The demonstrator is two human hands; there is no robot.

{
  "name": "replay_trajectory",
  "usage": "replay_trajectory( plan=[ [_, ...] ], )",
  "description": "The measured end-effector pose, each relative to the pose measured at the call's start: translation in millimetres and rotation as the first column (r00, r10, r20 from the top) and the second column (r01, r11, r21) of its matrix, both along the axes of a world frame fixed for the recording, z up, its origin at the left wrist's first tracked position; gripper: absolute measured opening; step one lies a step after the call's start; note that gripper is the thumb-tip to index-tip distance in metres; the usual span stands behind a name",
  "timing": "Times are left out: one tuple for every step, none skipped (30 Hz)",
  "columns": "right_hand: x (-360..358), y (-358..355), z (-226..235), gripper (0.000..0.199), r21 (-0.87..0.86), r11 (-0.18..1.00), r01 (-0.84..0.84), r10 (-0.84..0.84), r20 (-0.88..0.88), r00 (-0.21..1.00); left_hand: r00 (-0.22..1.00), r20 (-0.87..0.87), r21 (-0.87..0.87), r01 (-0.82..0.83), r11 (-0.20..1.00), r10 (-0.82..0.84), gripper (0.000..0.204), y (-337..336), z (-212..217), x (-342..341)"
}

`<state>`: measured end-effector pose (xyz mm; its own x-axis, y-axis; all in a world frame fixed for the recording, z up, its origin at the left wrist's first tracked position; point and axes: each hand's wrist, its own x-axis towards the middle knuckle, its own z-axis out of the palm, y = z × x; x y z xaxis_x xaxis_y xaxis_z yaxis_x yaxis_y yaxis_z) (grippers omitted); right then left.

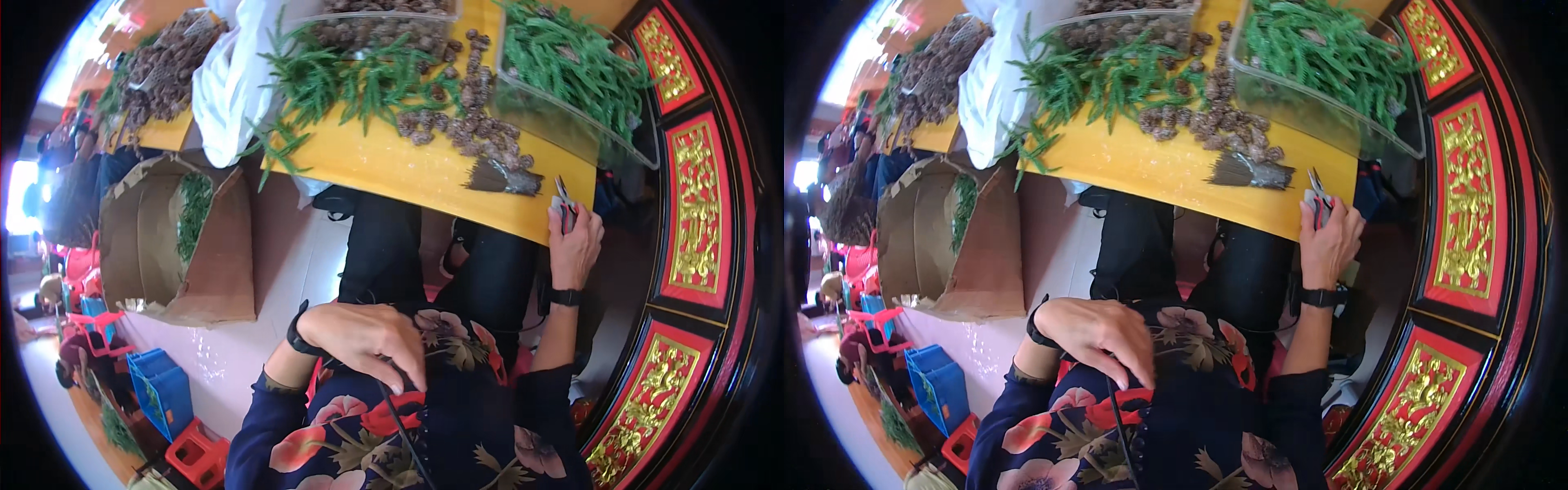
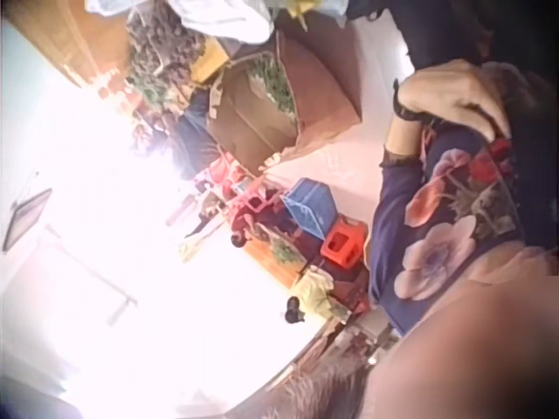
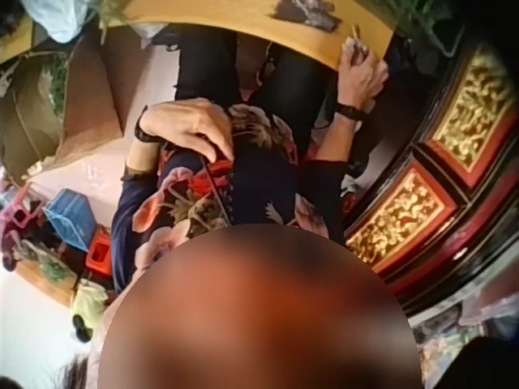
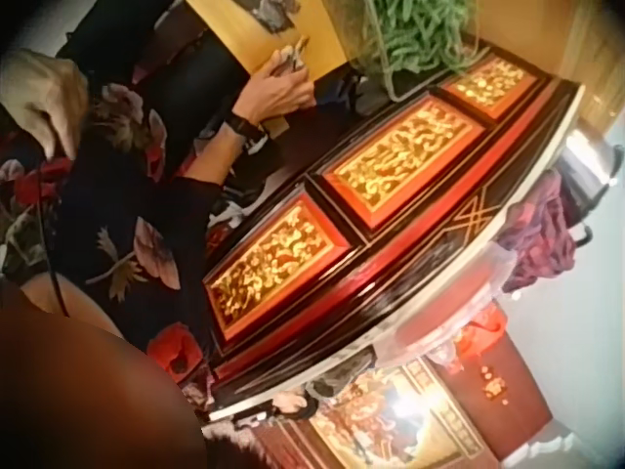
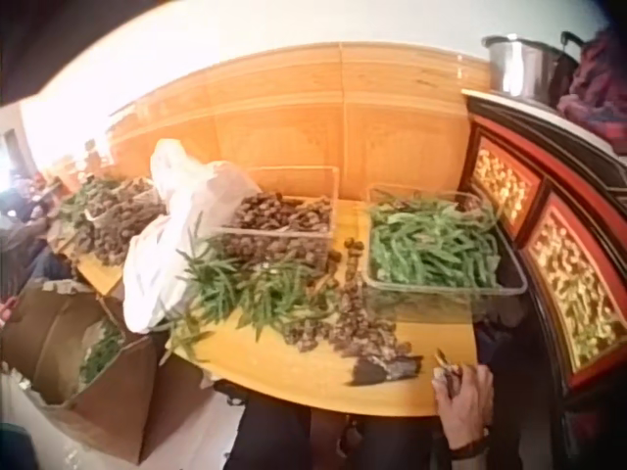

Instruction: Trimming and assembling small green artificial plant sprigs onto brown branches.

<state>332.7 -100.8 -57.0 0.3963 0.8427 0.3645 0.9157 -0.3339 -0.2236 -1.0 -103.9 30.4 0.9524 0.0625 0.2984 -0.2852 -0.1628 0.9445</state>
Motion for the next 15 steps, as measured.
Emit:
replay_trajectory(
  plan=[
    [3.3,5.1,-3.1,0.048,0.003,1.000,0.007,-0.008,0.023,1.000,0.999,-0.006,-0.071,0.052,0.996,-0.052,0.026,4.8,-1.4,-2.2],
    [7.0,9.7,-6.3,0.048,0.007,1.000,0.014,-0.015,0.045,0.999,0.994,-0.009,-0.141,0.103,0.985,-0.105,0.026,11.1,-2.4,-4.8],
    [9.9,13.1,-9.9,0.047,0.010,1.000,0.014,-0.015,0.067,0.998,0.989,-0.011,-0.210,0.144,0.967,-0.150,0.025,16.1,-4.4,-4.6],
    [12.7,15.3,-13.1,0.047,0.006,1.000,0.023,-0.023,0.066,0.998,0.987,-0.011,-0.215,0.153,0.965,-0.159,0.025,20.0,-6.3,-0.5],
    [15.5,18.1,-16.0,0.046,0.024,1.000,0.019,-0.021,0.092,0.996,0.986,-0.033,-0.200,0.154,0.968,-0.164,0.025,22.9,-7.4,4.1],
    [16.0,22.3,-19.5,0.046,0.041,0.999,0.007,-0.011,0.111,0.994,0.985,-0.061,-0.188,0.148,0.971,-0.162,0.025,25.0,-7.4,6.7],
    [18.4,27.1,-23.1,0.045,0.058,0.998,-0.007,-0.001,0.129,0.992,0.983,-0.091,-0.175,0.141,0.974,-0.158,0.025,28.6,-8.3,10.6],
    [21.3,32.0,-24.5,0.045,0.053,0.999,-0.012,0.006,0.120,0.993,0.983,-0.099,-0.181,0.133,0.974,-0.153,0.025,33.3,-10.2,18.7],
    [24.6,35.6,-24.2,0.044,0.051,0.999,-0.009,0.003,0.127,0.992,0.991,-0.113,-0.117,0.059,0.991,-0.073,0.025,37.8,-13.1,33.4],
    [28.1,38.9,-23.6,0.044,0.050,0.999,-0.008,0.001,0.133,0.991,0.992,-0.123,-0.051,-0.016,0.999,0.009,0.025,42.8,-16.5,50.7],
    [34.5,43.8,-23.6,0.044,0.050,0.999,-0.007,0.000,0.139,0.990,0.987,-0.129,0.018,-0.090,0.996,0.091,0.026,50.4,-19.5,69.0],
    [39.3,49.3,-24.2,0.044,0.047,0.999,-0.016,0.009,0.129,0.992,0.985,-0.140,0.015,-0.099,0.995,0.100,0.026,59.9,-22.8,86.6],
    [43.8,53.5,-23.2,0.044,0.047,0.999,-0.021,0.015,0.121,0.993,0.988,-0.135,-0.016,-0.078,0.997,0.076,0.027,70.6,-26.7,106.3],
    [47.3,58.0,-22.2,0.044,0.047,0.999,-0.028,0.022,0.114,0.993,0.990,-0.129,-0.048,-0.059,0.997,0.052,0.028,82.5,-30.4,123.7],
    [51.3,63.0,-22.0,0.045,0.047,0.998,-0.035,0.030,0.109,0.994,0.992,-0.120,-0.078,-0.040,0.996,0.030,0.029,94.8,-33.0,136.0]
  ],
)
